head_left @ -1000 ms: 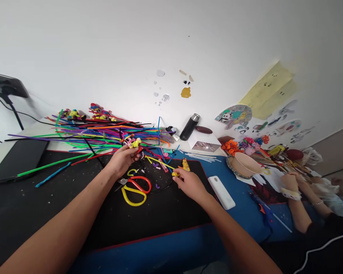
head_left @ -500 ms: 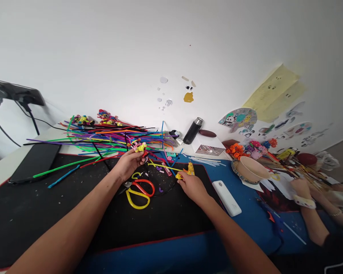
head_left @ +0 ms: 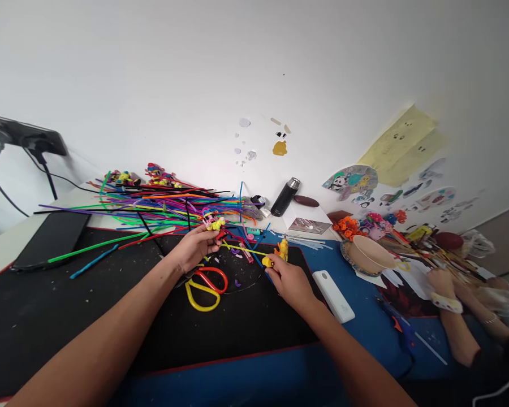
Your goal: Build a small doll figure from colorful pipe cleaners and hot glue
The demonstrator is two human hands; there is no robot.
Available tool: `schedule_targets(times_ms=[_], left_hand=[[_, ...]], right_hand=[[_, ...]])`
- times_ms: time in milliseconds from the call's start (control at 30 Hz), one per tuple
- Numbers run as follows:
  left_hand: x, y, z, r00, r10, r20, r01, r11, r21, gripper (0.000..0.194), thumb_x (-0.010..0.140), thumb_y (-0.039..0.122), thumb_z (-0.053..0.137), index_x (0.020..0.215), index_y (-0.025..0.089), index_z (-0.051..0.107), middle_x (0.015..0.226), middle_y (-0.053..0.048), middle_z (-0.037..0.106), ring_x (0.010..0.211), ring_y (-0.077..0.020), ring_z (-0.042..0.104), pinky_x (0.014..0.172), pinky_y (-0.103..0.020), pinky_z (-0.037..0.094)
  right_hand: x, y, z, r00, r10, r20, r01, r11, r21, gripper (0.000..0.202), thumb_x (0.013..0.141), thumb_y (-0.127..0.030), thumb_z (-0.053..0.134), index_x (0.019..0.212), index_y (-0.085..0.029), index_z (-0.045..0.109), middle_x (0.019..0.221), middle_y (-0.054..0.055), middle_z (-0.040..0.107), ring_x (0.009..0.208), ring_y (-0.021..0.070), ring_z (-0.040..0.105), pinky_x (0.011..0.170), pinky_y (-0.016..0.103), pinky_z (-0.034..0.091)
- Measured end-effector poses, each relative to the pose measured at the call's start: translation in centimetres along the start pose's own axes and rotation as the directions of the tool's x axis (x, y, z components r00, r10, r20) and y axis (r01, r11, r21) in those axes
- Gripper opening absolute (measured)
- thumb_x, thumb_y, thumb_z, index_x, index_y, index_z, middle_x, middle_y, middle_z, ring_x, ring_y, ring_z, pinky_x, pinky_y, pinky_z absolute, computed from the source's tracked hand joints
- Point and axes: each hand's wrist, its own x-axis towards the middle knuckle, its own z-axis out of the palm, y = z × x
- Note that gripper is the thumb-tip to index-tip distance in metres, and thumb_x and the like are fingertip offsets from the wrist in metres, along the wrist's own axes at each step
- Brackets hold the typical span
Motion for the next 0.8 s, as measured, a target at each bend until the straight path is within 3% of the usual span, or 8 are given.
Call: schedule_targets(times_ms=[133, 267, 367, 567, 700, 800], left_hand=[[-0.5, -0.1, 0.3, 0.995, -0.072, 0.066, 0.075, 0.996, -0.047, 0.024, 0.078, 0.008, 0.088, 0.096, 0.014, 0.074, 0.09, -0.007, 0.078, 0.081, -0.022, 0.078, 0.085, -0.042, 0.069], [-1.0, 0.2, 0.4, 0.973, -0.102, 0.205, 0.125, 0.987, -0.1, 0.019, 0.084, 0.009, 0.083, 0.101, 0.014, 0.077, 0.097, -0.01, 0.08, 0.094, -0.0261, 0.079, 0.102, -0.056, 0.064], [-1.2, 0.4, 0.2, 0.947, -0.163, 0.278, 0.19, 0.979, -0.071, 0.017, 0.087, 0.011, 0.082, 0.103, 0.015, 0.078, 0.098, -0.01, 0.08, 0.097, -0.0275, 0.079, 0.098, -0.053, 0.066], [-1.0, 0.3, -0.3, 0.946, -0.195, 0.26, 0.204, 0.979, -0.009, 0.016, 0.088, 0.014, 0.082, 0.103, 0.014, 0.079, 0.1, -0.01, 0.078, 0.092, -0.0245, 0.076, 0.088, -0.045, 0.068], [-0.6, 0.1, -0.3, 0.959, -0.132, 0.252, 0.157, 0.984, -0.084, 0.02, 0.088, 0.014, 0.081, 0.108, 0.014, 0.08, 0.102, -0.011, 0.079, 0.094, -0.0252, 0.076, 0.088, -0.043, 0.068], [-0.4, 0.1, -0.2, 0.963, -0.075, 0.257, 0.108, 0.987, -0.118, 0.022, 0.087, 0.016, 0.08, 0.109, 0.014, 0.079, 0.104, -0.012, 0.08, 0.094, -0.026, 0.077, 0.086, -0.043, 0.068]], right_hand=[[0.6, -2.0, 0.1, 0.995, -0.076, -0.064, 0.08, 0.994, 0.07, 0.036, 0.107, -0.025, 0.06, 0.142, -0.022, 0.068, 0.103, 0.006, 0.086, 0.095, 0.0271, 0.082, 0.077, 0.03, 0.048], [1.8, -4.9, 0.3, 0.979, -0.196, -0.059, 0.2, 0.978, 0.066, 0.038, 0.108, -0.025, 0.06, 0.146, -0.022, 0.066, 0.12, 0.011, 0.085, 0.099, 0.0281, 0.083, 0.079, 0.031, 0.051], [2.8, -6.7, 0.6, 0.97, -0.234, -0.072, 0.239, 0.968, 0.073, 0.036, 0.109, -0.024, 0.06, 0.144, -0.023, 0.067, 0.121, 0.01, 0.085, 0.101, 0.0285, 0.083, 0.08, 0.032, 0.053], [4.2, -8.1, 1.5, 0.966, -0.249, -0.071, 0.257, 0.957, 0.132, 0.036, 0.108, -0.024, 0.061, 0.144, -0.023, 0.068, 0.124, 0.012, 0.084, 0.104, 0.0291, 0.082, 0.084, 0.033, 0.056], [4.7, -7.7, 2.6, 0.968, -0.199, -0.152, 0.237, 0.924, 0.3, 0.045, 0.105, -0.02, 0.061, 0.15, -0.026, 0.066, 0.117, 0.01, 0.085, 0.1, 0.0268, 0.082, 0.085, 0.033, 0.058], [5.0, -7.5, 3.6, 0.973, -0.158, -0.169, 0.223, 0.828, 0.514, 0.051, 0.103, -0.018, 0.06, 0.153, -0.029, 0.065, 0.109, 0.007, 0.085, 0.086, 0.0227, 0.081, 0.08, 0.031, 0.06]])
